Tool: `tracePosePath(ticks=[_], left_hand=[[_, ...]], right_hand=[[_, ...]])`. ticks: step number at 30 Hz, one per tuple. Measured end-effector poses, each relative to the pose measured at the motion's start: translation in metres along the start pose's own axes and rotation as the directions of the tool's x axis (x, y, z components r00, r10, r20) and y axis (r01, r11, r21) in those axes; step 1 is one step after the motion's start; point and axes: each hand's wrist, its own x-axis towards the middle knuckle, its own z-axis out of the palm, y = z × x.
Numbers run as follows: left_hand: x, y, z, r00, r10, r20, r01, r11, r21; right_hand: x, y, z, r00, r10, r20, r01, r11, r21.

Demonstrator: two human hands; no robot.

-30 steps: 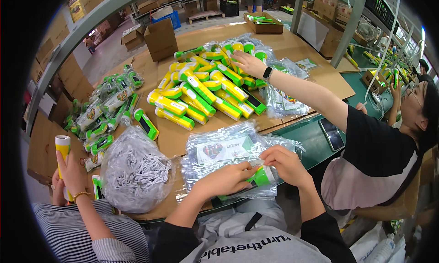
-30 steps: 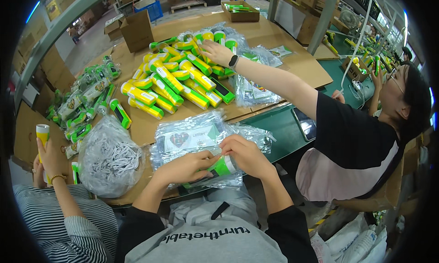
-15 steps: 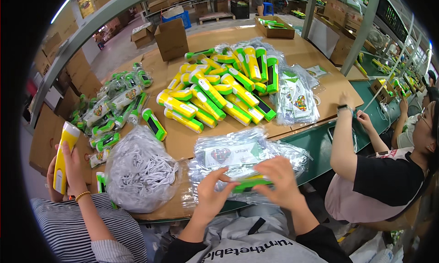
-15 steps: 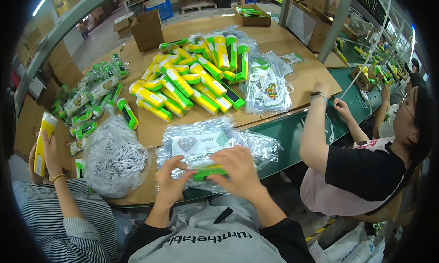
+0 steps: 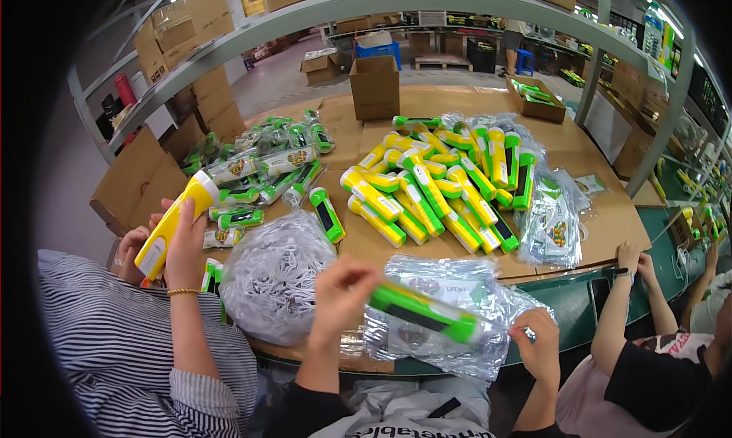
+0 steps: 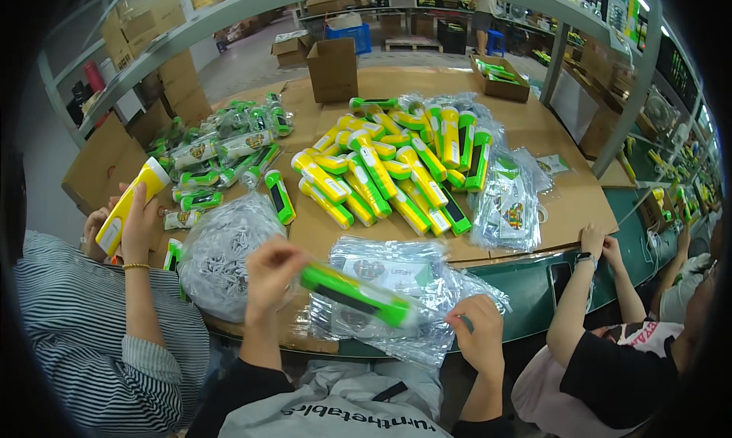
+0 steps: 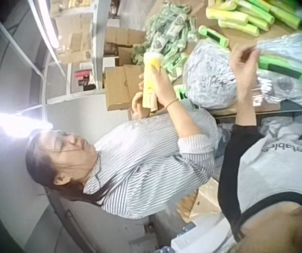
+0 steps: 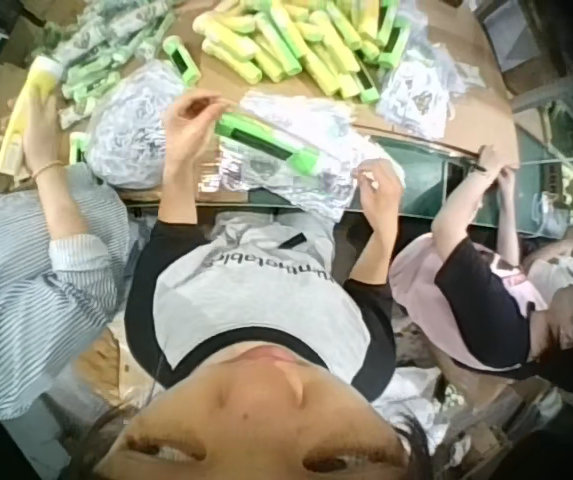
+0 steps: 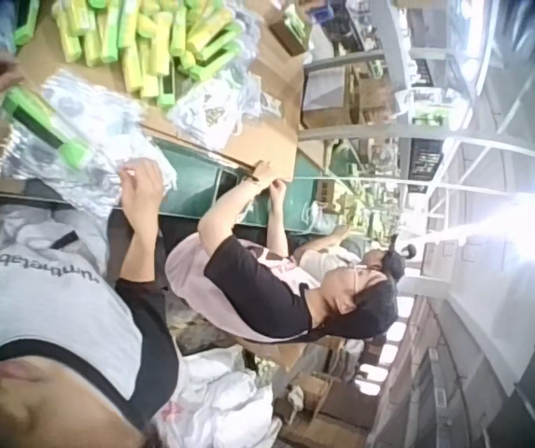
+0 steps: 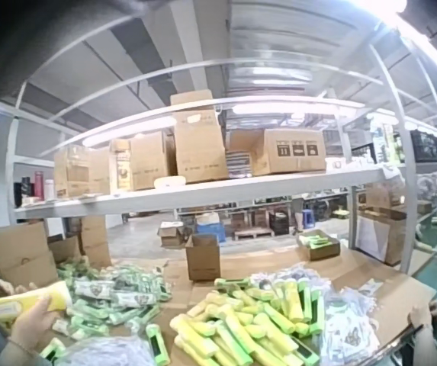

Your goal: The person retrieves a bundle of plastic packaging sleeves from a large paper sack and brings them to the workstation table. The person then separates the sleeves and inserts flashlights into the plastic sleeves.

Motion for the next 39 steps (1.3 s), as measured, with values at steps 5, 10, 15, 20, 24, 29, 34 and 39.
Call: tracePosePath(ticks=[5,10,15,20,24,29,34,39], left_hand=[[0.124,-0.053,-0.138,0.688,0.139,-0.712,-0.200,0.980,-0.001],[0.171,-0.098,-0.262,0.338,0.024,-0.941,-0.111,0.994,-0.015],[0.112,-0.121,-0.119,0.872,-0.091,-0.480,0.053,0.994,-0.091],[-0.001,-0.068,0.016,0.949,-0.130,0.286,0.021,0.935,0.355],[-0.033,-0.059,0.058,0.829,0.122,0.545,-0.399,0.813,0.424],[-0.031,-0.086,0.085,0.834,-0.112,0.540,-0.325,0.691,0.646],[-0.028,-0.088,0.078,0.839,-0.085,0.538,-0.322,0.720,0.615],[-0.023,-0.102,0.074,0.825,-0.060,0.562,-0.368,0.697,0.615]], right_hand=[[-0.004,0.008,0.013,0.993,0.111,-0.044,-0.111,0.994,0.014],[-0.011,0.014,0.023,0.988,0.148,0.050,-0.153,0.981,0.118],[-0.022,0.025,0.028,0.976,0.212,0.057,-0.214,0.977,0.024],[-0.006,0.030,0.033,0.990,0.065,0.123,-0.045,0.987,-0.154],[0.032,0.038,0.067,0.986,-0.070,0.151,0.102,0.972,-0.213],[0.044,0.049,0.099,0.959,-0.037,0.280,0.133,0.934,-0.332],[0.056,0.053,0.112,0.959,-0.007,0.283,0.098,0.946,-0.310],[0.089,0.072,0.142,0.961,-0.059,0.270,0.156,0.923,-0.353]])
